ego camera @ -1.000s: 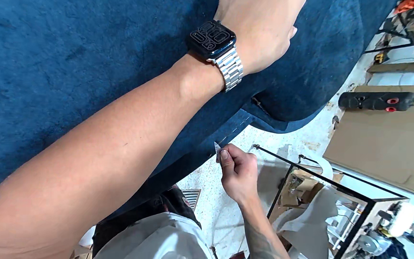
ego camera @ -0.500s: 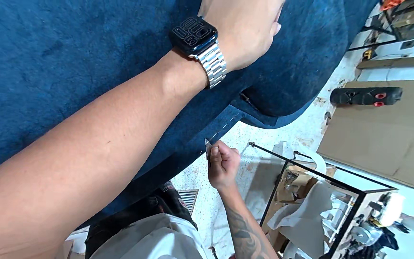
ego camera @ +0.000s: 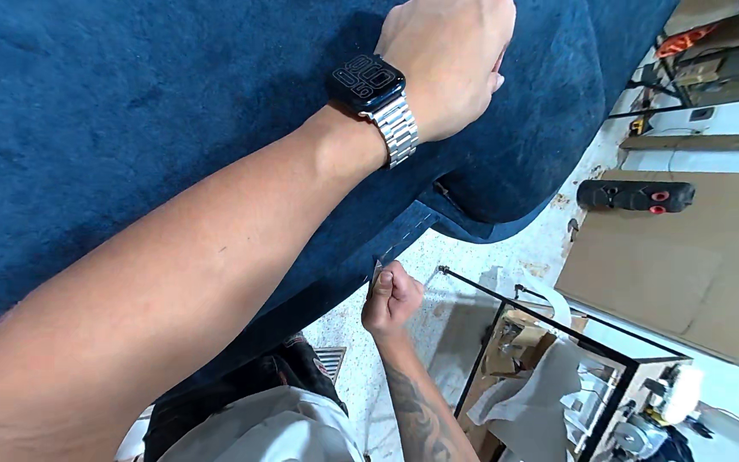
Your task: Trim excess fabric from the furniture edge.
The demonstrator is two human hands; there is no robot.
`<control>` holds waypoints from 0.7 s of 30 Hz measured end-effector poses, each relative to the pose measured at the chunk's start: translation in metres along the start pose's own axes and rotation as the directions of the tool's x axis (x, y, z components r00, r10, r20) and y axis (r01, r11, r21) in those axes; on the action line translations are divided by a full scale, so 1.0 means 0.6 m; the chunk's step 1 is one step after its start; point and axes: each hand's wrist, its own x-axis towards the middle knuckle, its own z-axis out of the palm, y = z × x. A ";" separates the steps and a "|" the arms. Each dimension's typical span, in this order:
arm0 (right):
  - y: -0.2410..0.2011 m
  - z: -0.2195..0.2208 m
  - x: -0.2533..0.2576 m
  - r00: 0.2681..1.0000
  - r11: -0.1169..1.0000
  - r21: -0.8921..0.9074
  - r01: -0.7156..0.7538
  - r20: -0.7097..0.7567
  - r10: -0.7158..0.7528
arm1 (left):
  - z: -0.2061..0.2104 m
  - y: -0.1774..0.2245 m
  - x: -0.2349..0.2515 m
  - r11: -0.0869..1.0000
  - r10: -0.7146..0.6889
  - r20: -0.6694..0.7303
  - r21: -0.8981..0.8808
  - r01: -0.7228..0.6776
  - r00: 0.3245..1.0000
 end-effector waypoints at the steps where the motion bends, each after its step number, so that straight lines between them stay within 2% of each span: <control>1: 0.011 0.010 -0.003 0.997 0.999 -0.001 0.051 -0.061 -0.051 | 0.001 0.001 -0.001 1.000 0.003 -0.001 -0.002 -0.003 1.000; 5: 0.037 0.040 -0.009 0.964 0.990 -0.037 0.139 -0.224 -0.144 | 0.001 0.003 -0.001 1.000 0.002 0.001 0.014 -0.002 1.000; 13: 0.039 0.019 -0.007 0.957 0.942 -0.265 0.204 -0.149 -0.249 | 0.010 0.008 -0.006 1.000 -0.013 -0.006 -0.027 0.012 1.000; 16: 0.056 0.027 -0.001 0.932 0.930 -0.256 0.264 -0.180 -0.314 | 0.013 0.009 -0.009 0.999 -0.022 -0.018 -0.030 0.021 1.000; 19: 0.074 0.044 -0.011 0.910 0.935 -0.243 0.259 -0.261 -0.321 | 0.012 0.017 -0.012 0.998 -0.045 -0.020 -0.039 0.044 0.999; 21: 0.082 0.059 -0.016 0.894 0.946 -0.203 0.254 -0.324 -0.310 | 0.044 0.010 0.014 0.999 0.043 -0.072 0.000 -0.043 0.996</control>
